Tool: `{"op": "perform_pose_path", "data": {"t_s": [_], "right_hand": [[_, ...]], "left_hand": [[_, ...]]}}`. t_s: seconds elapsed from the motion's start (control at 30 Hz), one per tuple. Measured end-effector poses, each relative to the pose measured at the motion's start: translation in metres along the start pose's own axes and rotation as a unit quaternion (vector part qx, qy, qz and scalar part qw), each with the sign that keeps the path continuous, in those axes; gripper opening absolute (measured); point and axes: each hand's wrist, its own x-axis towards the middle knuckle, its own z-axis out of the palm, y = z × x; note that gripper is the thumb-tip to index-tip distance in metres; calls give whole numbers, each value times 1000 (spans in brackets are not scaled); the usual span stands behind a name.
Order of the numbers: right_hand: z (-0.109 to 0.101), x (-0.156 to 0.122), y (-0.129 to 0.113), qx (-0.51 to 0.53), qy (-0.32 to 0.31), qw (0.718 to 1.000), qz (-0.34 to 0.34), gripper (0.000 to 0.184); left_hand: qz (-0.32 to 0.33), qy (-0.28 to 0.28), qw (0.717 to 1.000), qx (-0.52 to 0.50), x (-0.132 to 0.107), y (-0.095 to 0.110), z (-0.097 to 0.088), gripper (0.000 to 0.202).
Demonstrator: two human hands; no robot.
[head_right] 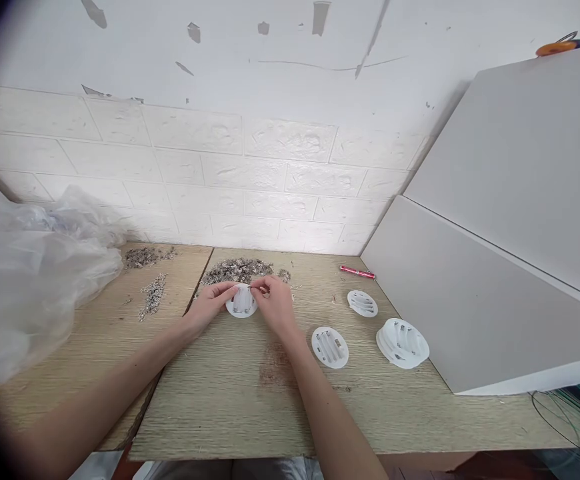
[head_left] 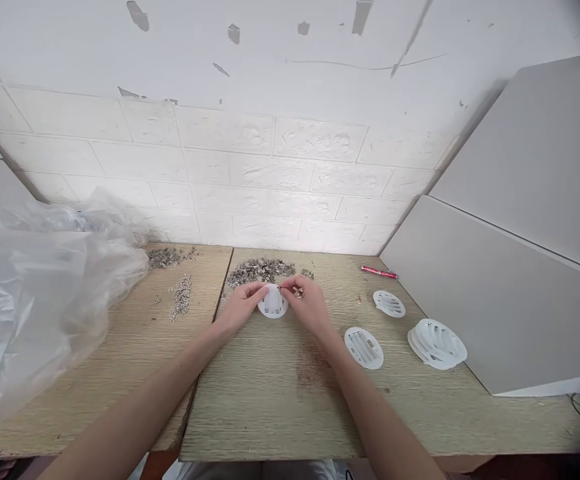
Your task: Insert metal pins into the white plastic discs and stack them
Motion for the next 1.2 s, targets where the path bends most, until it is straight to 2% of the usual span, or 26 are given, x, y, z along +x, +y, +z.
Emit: {"op": "perform_pose_path", "data": {"t_s": [0.43, 0.7, 0.83, 0.97, 1.1, 1.2], "right_hand": [[6, -4, 2, -6, -7, 1000, -11, 7], [5, -5, 0, -14, -31, 999, -25, 6], [3, -6, -3, 36, -63, 997, 18, 8], [4, -6, -2, 83, -69, 993, 45, 13], [5, -7, -2, 62, -57, 996, 40, 13], [5, -7, -2, 21, -46, 999, 6, 10]], "left_hand": [[1, -11, 999, 39, -2, 3, 0, 44], [33, -10, 995, 97, -2, -2, -3, 42], [29, -11, 995, 91, -3, -2, -2, 41], [21, -1, 996, 83, -4, 1, 0, 41], [12, -1, 998, 61, -4, 3, 0, 41], [8, 4, 999, 50, -4, 3, 0, 41]]}}
